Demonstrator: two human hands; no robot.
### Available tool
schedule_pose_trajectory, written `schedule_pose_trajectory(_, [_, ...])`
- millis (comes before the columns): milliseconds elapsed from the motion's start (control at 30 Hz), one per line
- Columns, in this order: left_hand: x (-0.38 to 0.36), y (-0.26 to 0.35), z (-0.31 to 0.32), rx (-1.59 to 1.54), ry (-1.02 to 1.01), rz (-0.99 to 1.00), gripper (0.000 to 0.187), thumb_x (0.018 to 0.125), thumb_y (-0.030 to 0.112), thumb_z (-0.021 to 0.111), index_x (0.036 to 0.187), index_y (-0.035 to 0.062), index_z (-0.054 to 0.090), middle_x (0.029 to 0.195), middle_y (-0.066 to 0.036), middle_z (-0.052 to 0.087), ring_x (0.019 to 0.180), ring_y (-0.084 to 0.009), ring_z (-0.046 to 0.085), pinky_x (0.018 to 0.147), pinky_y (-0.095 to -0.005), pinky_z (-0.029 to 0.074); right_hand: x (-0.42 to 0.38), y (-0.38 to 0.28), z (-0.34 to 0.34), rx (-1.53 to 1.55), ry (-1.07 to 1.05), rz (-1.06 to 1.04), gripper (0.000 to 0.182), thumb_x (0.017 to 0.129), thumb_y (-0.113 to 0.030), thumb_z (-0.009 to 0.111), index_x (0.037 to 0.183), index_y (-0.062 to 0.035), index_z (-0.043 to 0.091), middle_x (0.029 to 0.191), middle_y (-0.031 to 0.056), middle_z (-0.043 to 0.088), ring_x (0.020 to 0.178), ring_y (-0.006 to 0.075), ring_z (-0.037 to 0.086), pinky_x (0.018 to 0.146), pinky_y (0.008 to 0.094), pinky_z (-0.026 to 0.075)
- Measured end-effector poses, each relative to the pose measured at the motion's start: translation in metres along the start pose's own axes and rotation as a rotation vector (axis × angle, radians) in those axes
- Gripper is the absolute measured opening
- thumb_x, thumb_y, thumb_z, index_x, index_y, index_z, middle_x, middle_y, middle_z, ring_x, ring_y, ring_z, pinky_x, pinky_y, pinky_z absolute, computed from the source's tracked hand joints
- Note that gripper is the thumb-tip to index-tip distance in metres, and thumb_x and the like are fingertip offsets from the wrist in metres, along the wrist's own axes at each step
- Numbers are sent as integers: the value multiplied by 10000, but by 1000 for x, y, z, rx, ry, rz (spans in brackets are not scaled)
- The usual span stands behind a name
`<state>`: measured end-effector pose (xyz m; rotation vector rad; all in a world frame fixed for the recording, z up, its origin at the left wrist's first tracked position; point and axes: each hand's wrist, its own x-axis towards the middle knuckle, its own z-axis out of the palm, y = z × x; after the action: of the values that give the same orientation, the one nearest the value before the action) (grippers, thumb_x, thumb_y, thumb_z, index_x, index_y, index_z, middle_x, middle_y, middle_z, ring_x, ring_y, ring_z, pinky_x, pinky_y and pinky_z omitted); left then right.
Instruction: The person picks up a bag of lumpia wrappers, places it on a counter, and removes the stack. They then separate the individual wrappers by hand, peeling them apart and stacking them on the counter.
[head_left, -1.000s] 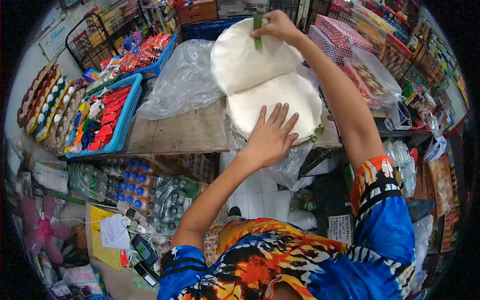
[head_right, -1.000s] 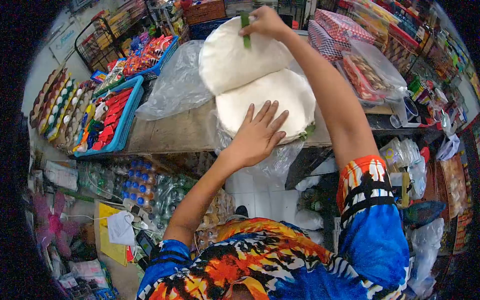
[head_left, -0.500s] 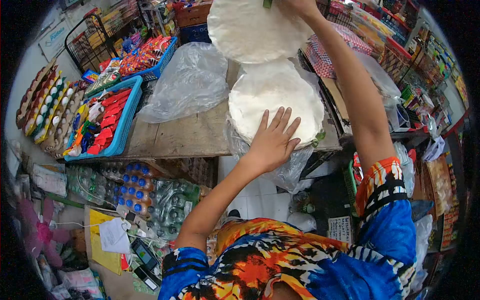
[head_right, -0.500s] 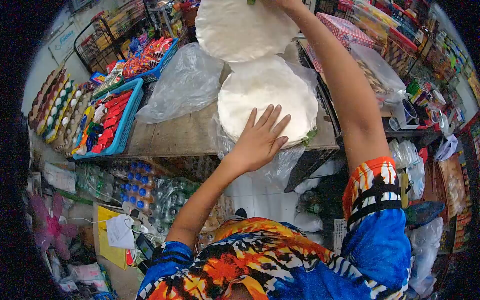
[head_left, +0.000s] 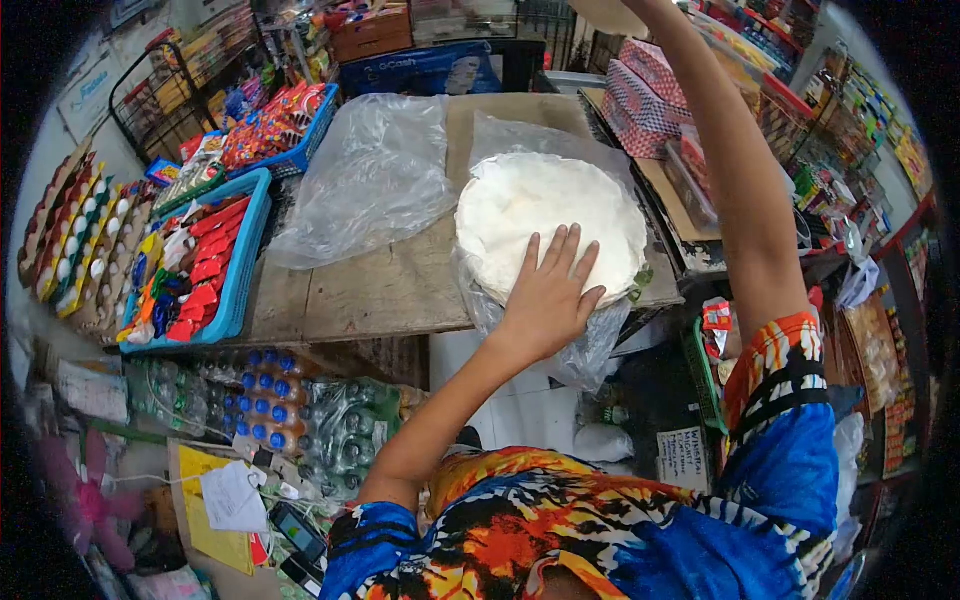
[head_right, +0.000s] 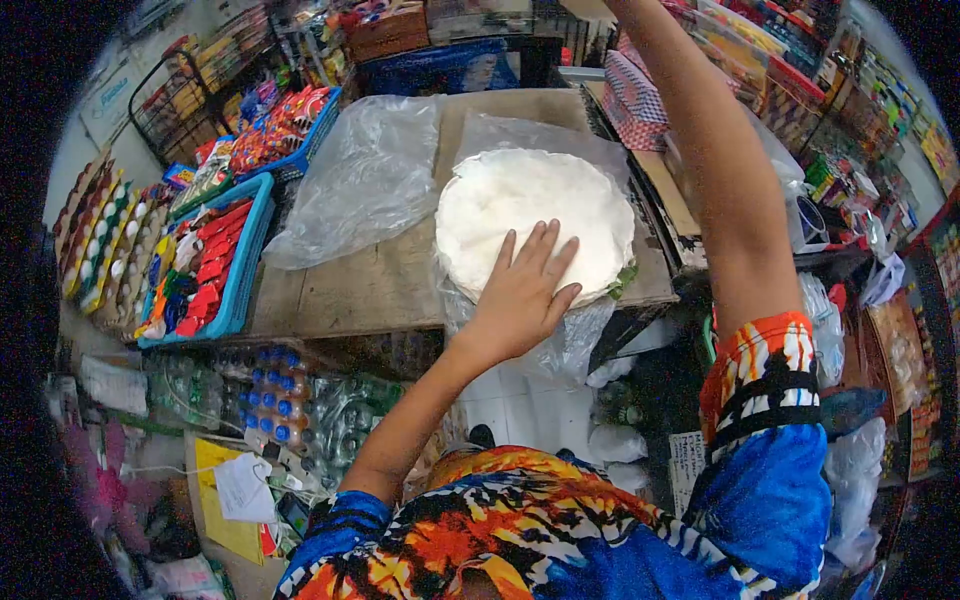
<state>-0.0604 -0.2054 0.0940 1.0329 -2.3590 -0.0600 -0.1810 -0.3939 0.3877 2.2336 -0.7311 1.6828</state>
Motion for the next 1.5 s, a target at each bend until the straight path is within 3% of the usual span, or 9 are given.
schedule_pose_trajectory(233, [-3, -43, -55, -1313, 635, -548, 652, 937, 233, 538, 1461, 54, 193, 1465, -169, 270, 1303, -289, 380, 1043, -436, 377, -75, -31, -31, 166, -301, 841, 313, 684, -264, 818, 862, -31, 707, 742, 63, 675, 643, 137, 647, 605, 267, 526])
schedule_pose_trajectory(333, [-8, -58, -71, -1619, 673, -484, 676, 934, 226, 540, 1468, 53, 164, 1436, -163, 320, 1294, -282, 390, 1034, -387, 391, -134, -32, -18, 181, -372, 1040, 400, 719, -321, 803, 947, -17, 679, 805, 71, 677, 624, 139, 637, 598, 275, 526])
schedule_pose_trajectory(433, [-12, -73, -63, -1697, 457, -583, 749, 887, 137, 604, 1468, 43, 141, 1402, -182, 348, 1266, -270, 400, 1053, -343, 336, -198, -14, -12, -306, -772, 830, 547, 755, -428, 750, 1062, 17, 665, 851, 176, 679, 769, 236, 656, 711, 353, 513])
schedule_pose_trajectory(633, [-15, -83, -37, -1223, 472, -474, 802, 782, -96, 544, 1469, 36, 152, 1417, -185, 334, 1283, -265, 374, 1080, -347, 296, -240, -6, -19, -108, -400, 442, 436, 827, -301, 661, 1080, 53, 632, 931, 272, 652, 863, 378, 643, 802, 396, 497])
schedule_pose_trajectory(967, [-18, -69, -59, -837, 353, -437, 721, 785, 38, 651, 1426, 26, 322, 1413, -205, 376, 1262, -267, 417, 1050, -352, 341, -243, 23, 7, -212, -649, 791, 213, 801, -177, 649, 883, 14, 698, 903, 211, 662, 844, 362, 631, 775, 408, 483])
schedule_pose_trajectory(1200, [-17, -69, -42, -943, 440, -508, 662, 782, 70, 708, 1369, 6, 409, 1332, -189, 467, 1197, -241, 471, 1005, -341, 387, -262, -85, 20, -254, -489, -3, 52, 659, -67, 628, 702, -81, 602, 807, 96, 566, 755, 283, 559, 692, 402, 442])
schedule_pose_trajectory(1367, [-18, -69, -40, -827, 453, -525, 614, 800, 45, 673, 1353, 1, 410, 1311, -189, 496, 1203, -245, 470, 1021, -348, 366, -258, -179, -6, 390, -721, -12, 78, 709, -81, 677, 766, -66, 626, 752, 68, 578, 714, 250, 578, 624, 350, 434])
schedule_pose_trajectory(1467, [-27, -61, -46, -759, 500, -515, 599, 808, 63, 679, 1346, 7, 422, 1305, -191, 500, 1201, -248, 471, 1022, -344, 364, -227, -178, -10, 1067, -880, 344, 99, 817, -139, 726, 858, -51, 707, 769, 67, 684, 668, 160, 643, 614, 287, 484])
schedule_pose_trajectory(1500, [-31, -52, -54, -1150, 492, -451, 599, 825, 84, 648, 1371, 18, 408, 1331, -174, 473, 1212, -231, 458, 1034, -346, 350, -209, -169, -1, 1022, -893, 420, 122, 816, -135, 721, 871, -26, 709, 747, 38, 684, 667, 109, 631, 642, 271, 498])
